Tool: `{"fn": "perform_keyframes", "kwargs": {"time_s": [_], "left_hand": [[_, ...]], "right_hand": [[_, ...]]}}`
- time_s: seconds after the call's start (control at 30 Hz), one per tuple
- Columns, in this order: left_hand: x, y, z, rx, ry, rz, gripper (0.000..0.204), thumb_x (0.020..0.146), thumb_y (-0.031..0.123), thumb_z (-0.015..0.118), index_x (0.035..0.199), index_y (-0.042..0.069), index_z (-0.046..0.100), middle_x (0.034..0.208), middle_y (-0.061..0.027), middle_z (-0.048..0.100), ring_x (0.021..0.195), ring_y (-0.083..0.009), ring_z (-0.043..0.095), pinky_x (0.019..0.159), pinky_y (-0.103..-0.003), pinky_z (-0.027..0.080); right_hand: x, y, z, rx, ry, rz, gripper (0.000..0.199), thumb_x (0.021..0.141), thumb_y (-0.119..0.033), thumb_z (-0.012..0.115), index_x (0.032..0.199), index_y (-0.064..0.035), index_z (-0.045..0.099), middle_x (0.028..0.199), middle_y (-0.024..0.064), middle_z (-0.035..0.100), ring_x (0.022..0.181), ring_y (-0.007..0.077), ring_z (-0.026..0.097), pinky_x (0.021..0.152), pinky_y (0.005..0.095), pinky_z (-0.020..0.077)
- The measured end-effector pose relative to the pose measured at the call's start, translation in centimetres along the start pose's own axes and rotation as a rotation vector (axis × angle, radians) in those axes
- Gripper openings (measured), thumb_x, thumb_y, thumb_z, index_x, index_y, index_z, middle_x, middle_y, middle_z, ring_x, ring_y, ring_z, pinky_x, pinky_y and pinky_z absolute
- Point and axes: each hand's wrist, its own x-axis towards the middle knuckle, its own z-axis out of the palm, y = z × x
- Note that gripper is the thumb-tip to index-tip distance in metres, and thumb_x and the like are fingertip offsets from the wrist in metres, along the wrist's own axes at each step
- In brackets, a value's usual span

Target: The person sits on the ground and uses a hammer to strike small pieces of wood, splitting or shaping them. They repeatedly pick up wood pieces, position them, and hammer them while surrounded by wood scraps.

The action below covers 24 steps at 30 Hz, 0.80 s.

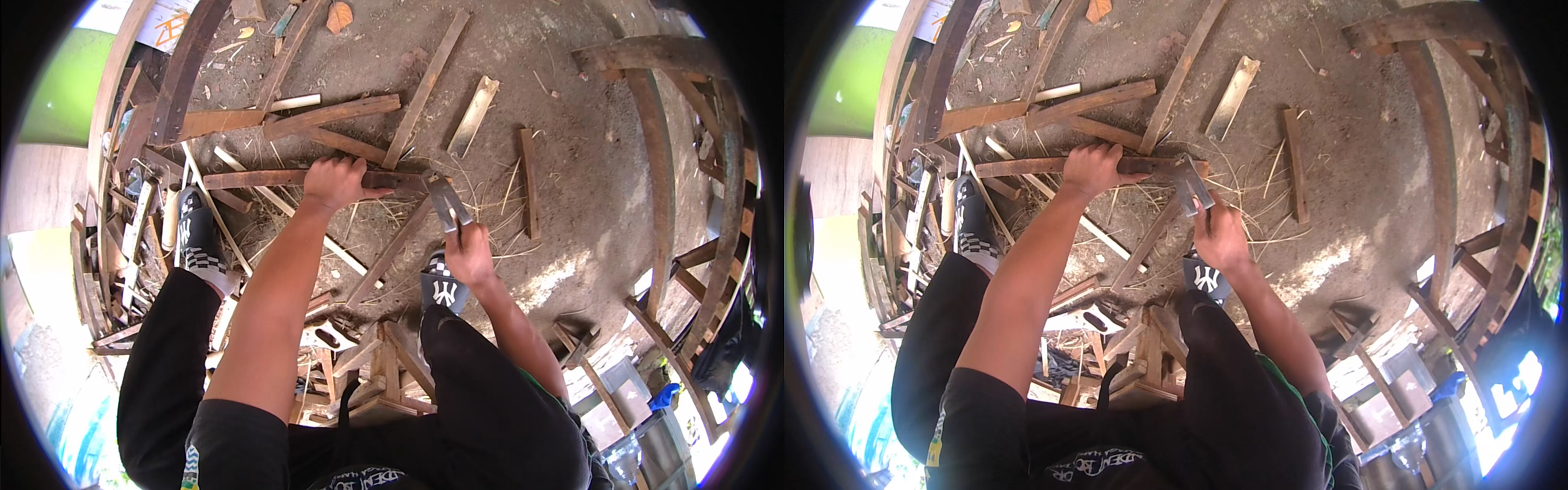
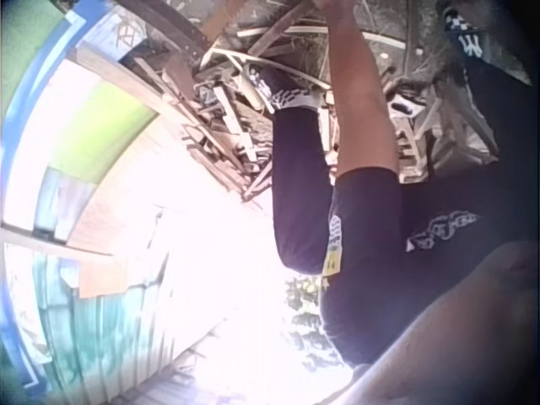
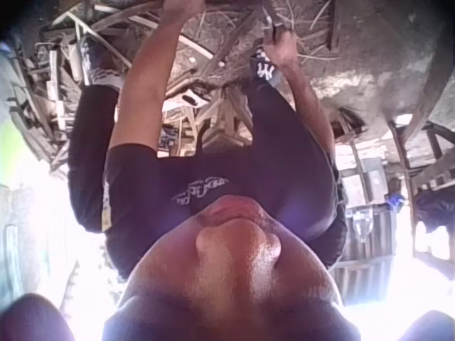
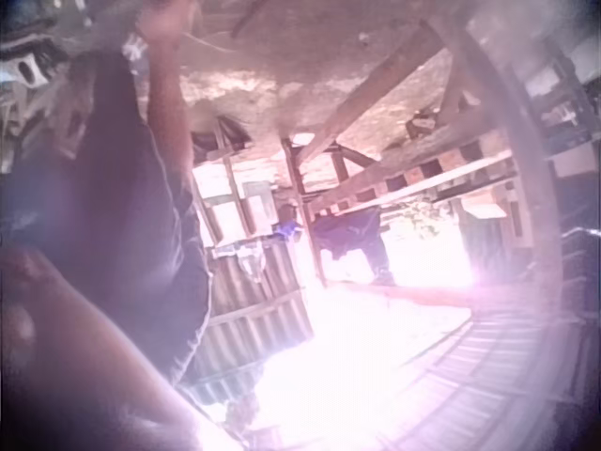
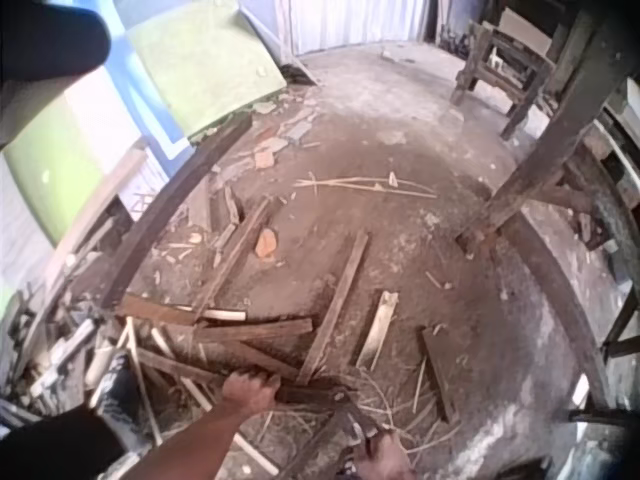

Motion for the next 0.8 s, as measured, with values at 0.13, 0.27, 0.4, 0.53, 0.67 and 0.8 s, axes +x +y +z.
{"fn": "perform_keyframes", "kwargs": {"time_s": [0.13, 0.27, 0.4, 0.53, 0.67, 0.8], "left_hand": [[0.1, 0.4, 0.2, -0.027, 0.032, 0.013, 0.076, 0.068, 0.086, 0.071, 0.074, 0.01, 0.07, 0.062, -0.0088, 0.069, 0.058, -0.0274, 0.072, 0.058, -0.04, 0.06], [0.4, 0.5, 0.0, -0.002, 0.032, 0.032, 0.075, 0.068, 0.085, 0.072, 0.073, 0.01, 0.071, 0.063, -0.0089, 0.07, 0.057, -0.0265, 0.072, 0.057, -0.04, 0.059], [-0.3, 0.1, -0.1, 0.018, 0.012, 0.004, 0.077, 0.067, 0.086, 0.072, 0.074, 0.009, 0.071, 0.063, -0.0087, 0.07, 0.057, -0.0264, 0.072, 0.057, -0.039, 0.059], [0.1, 0.2, 0.1, 0.006, 0.036, 0.022, 0.077, 0.068, 0.086, 0.072, 0.075, 0.009, 0.072, 0.063, -0.009, 0.071, 0.057, -0.0265, 0.072, 0.056, -0.039, 0.058], [0.6, 1.2, -1.9, -0.045, -0.168, -0.058, 0.077, 0.073, 0.085, 0.069, 0.077, 0.008, 0.073, 0.062, -0.0101, 0.07, 0.058, -0.027, 0.072, 0.055, -0.04, 0.057], [0.2, 2.8, -6.2, -0.303, -0.169, -0.174, 0.079, 0.083, 0.084, 0.059, 0.077, 0.007, 0.073, 0.057, -0.0101, 0.066, 0.055, -0.0262, 0.07, 0.052, -0.038, 0.054]], "right_hand": [[-1.9, 2.3, 0.9, 0.169, 0.077, -0.123, 0.025, 0.103, -0.018, 0.06, 0.112, 0.0051, 0.057, 0.085, 0.0256, 0.062, 0.063, 0.0361, 0.059, 0.058, 0.0427, 0.0457], [-0.6, 3.0, 2.0, -0.292, 0.333, -0.193, 0.023, 0.098, -0.016, 0.06, 0.105, 0.0063, 0.062, 0.072, 0.0247, 0.063, 0.063, 0.0481, 0.063, 0.055, 0.0478, 0.0476], [1.5, -0.3, -1.0, 0.119, -0.011, 0.185, 0.04, 0.11, -0.032, 0.051, 0.095, 0.0044, 0.061, 0.066, 0.0191, 0.059, 0.055, 0.0339, 0.056, 0.055, 0.0413, 0.0459], [0.7, 1.9, -0.9, 0.342, 0.326, 0.236, 0.046, 0.111, -0.036, 0.051, 0.09, 0.0024, 0.063, 0.062, 0.0116, 0.055, 0.057, 0.0162, 0.054, 0.054, 0.0399, 0.0441], [0.1, 5.3, -3.4, 0.1, 0.473, 0.286, 0.039, 0.108, -0.032, 0.058, 0.092, 0.0036, 0.063, 0.063, 0.0084, 0.057, 0.054, 0.0141, 0.05, 0.05, 0.0356, 0.0407], [-1.3, 4.1, -5.3, 0.457, 0.384, 0.463, 0.036, 0.104, -0.033, 0.065, 0.083, -0.0051, 0.056, 0.062, -0.0012, 0.051, 0.049, 0.007, 0.048, 0.042, 0.0267, 0.0366]]}}
